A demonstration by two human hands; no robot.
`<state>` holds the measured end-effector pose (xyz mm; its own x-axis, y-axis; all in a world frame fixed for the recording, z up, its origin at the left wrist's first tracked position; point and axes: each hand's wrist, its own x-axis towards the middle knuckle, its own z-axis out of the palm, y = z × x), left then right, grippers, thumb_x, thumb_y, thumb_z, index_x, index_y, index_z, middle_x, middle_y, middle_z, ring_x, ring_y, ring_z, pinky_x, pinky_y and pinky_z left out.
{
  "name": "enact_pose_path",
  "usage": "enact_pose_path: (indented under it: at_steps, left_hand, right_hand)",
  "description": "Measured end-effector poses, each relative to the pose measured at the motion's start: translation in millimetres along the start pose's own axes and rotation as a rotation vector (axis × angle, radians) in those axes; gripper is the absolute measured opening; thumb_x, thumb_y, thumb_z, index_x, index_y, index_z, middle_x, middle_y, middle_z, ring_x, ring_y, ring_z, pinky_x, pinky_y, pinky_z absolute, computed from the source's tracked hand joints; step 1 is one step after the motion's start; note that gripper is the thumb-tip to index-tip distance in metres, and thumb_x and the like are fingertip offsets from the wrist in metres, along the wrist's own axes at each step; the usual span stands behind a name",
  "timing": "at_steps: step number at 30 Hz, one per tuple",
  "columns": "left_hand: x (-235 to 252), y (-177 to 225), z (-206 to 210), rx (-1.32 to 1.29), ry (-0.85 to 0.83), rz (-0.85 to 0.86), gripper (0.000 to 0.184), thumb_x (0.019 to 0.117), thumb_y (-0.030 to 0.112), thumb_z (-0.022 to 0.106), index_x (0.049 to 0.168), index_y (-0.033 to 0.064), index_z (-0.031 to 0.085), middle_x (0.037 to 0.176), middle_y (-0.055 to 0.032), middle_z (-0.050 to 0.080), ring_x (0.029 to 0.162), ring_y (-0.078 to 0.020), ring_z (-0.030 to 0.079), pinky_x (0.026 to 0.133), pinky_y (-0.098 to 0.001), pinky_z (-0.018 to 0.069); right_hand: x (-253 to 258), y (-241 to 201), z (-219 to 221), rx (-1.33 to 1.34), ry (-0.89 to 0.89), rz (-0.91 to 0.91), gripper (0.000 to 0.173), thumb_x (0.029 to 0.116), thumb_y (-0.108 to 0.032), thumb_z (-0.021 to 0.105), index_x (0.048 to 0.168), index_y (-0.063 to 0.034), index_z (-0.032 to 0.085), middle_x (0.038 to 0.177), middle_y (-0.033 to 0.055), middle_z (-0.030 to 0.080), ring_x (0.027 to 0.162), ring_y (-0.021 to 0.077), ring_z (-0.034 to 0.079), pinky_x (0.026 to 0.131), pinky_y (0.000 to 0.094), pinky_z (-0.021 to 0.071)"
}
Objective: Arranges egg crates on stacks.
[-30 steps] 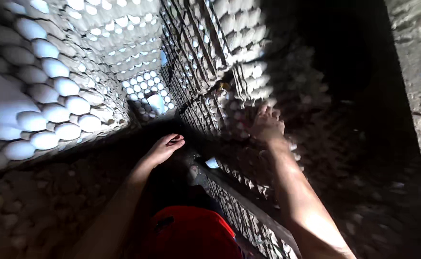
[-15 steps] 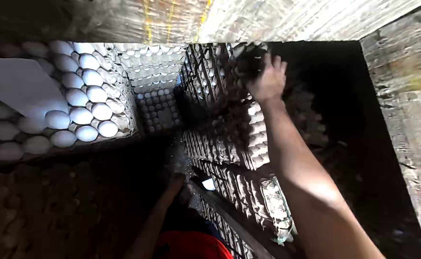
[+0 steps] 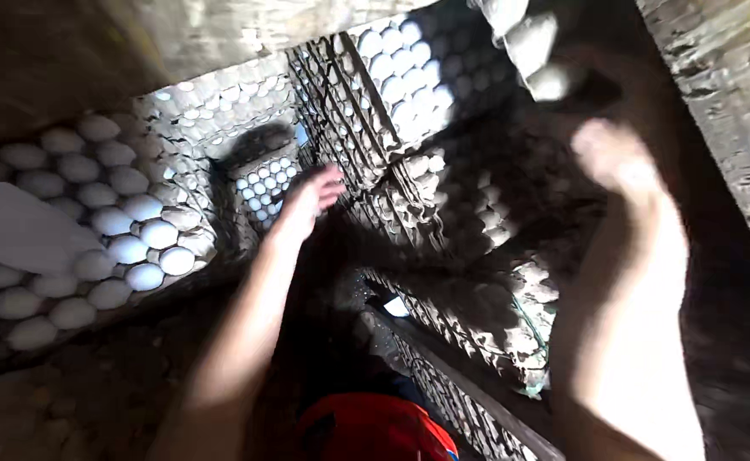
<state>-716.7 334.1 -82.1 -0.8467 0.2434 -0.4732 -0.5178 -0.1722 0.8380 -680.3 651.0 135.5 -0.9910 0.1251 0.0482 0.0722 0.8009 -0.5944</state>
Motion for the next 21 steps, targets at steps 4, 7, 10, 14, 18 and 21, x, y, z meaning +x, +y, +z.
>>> enact_pose_path:
  at_steps: [4, 7, 10, 14, 18, 21]
  left_hand:
    - [81, 63, 60, -0.174, 0.031, -0.003, 0.049, 0.1035, 0.033, 0.059, 0.144, 0.0079, 0.05, 0.138, -0.013, 0.06, 0.118, -0.0262, 0.065, 0.095, -0.0412, 0.0581]
    - [123, 87, 96, -0.226, 0.099, -0.093, 0.062, 0.0985, 0.04, 0.065, 0.15, 0.0143, 0.044, 0.148, -0.014, 0.051, 0.129, -0.0293, 0.058, 0.1, -0.0445, 0.055]
    - [145, 101, 120, -0.227, 0.182, -0.181, 0.063, 0.0936, 0.047, 0.065, 0.144, 0.0128, 0.05, 0.14, -0.0127, 0.057, 0.127, -0.027, 0.058, 0.101, -0.0468, 0.0522]
    - [156, 106, 136, -0.186, 0.237, -0.181, 0.072, 0.0864, 0.045, 0.07, 0.147, 0.0145, 0.046, 0.145, -0.0146, 0.053, 0.132, -0.0302, 0.053, 0.1, -0.0589, 0.0503]
    - [157, 120, 145, -0.179, 0.282, -0.135, 0.076, 0.0817, 0.042, 0.073, 0.147, 0.017, 0.045, 0.146, -0.0155, 0.051, 0.13, -0.0345, 0.053, 0.089, -0.0651, 0.0518]
    - [151, 130, 148, -0.283, 0.202, -0.158, 0.07, 0.0866, 0.051, 0.068, 0.145, 0.0189, 0.046, 0.139, -0.0153, 0.055, 0.121, -0.0332, 0.058, 0.086, -0.0598, 0.0534]
  right_hand:
    - [-117, 24, -3, -0.21, 0.186, 0.351, 0.06, 0.0937, -0.044, 0.072, 0.149, -0.0345, 0.051, 0.134, 0.0055, 0.066, 0.114, 0.0219, 0.067, 0.095, 0.055, 0.0541]
    - [-169, 41, 3, -0.333, 0.295, 0.382, 0.057, 0.0924, -0.044, 0.071, 0.146, -0.0364, 0.056, 0.137, 0.0077, 0.065, 0.121, 0.029, 0.064, 0.096, 0.0635, 0.0514]
    - [-212, 51, 6, -0.334, 0.351, 0.364, 0.05, 0.0922, -0.037, 0.072, 0.14, -0.0277, 0.064, 0.121, 0.0124, 0.073, 0.103, 0.0284, 0.072, 0.086, 0.0578, 0.0565]
    - [-252, 53, 4, -0.344, 0.383, 0.419, 0.048, 0.0902, -0.033, 0.073, 0.136, -0.0193, 0.068, 0.116, 0.0123, 0.075, 0.099, 0.0249, 0.074, 0.086, 0.0533, 0.0574]
    - [-280, 56, 0, -0.346, 0.399, 0.346, 0.05, 0.0878, -0.031, 0.074, 0.134, -0.0145, 0.069, 0.124, 0.0115, 0.073, 0.108, 0.0199, 0.071, 0.093, 0.0438, 0.0572]
    - [-294, 60, -4, -0.372, 0.416, 0.313, 0.048, 0.0862, -0.032, 0.075, 0.131, -0.0141, 0.071, 0.132, 0.0141, 0.068, 0.123, 0.0232, 0.065, 0.103, 0.0426, 0.0519]
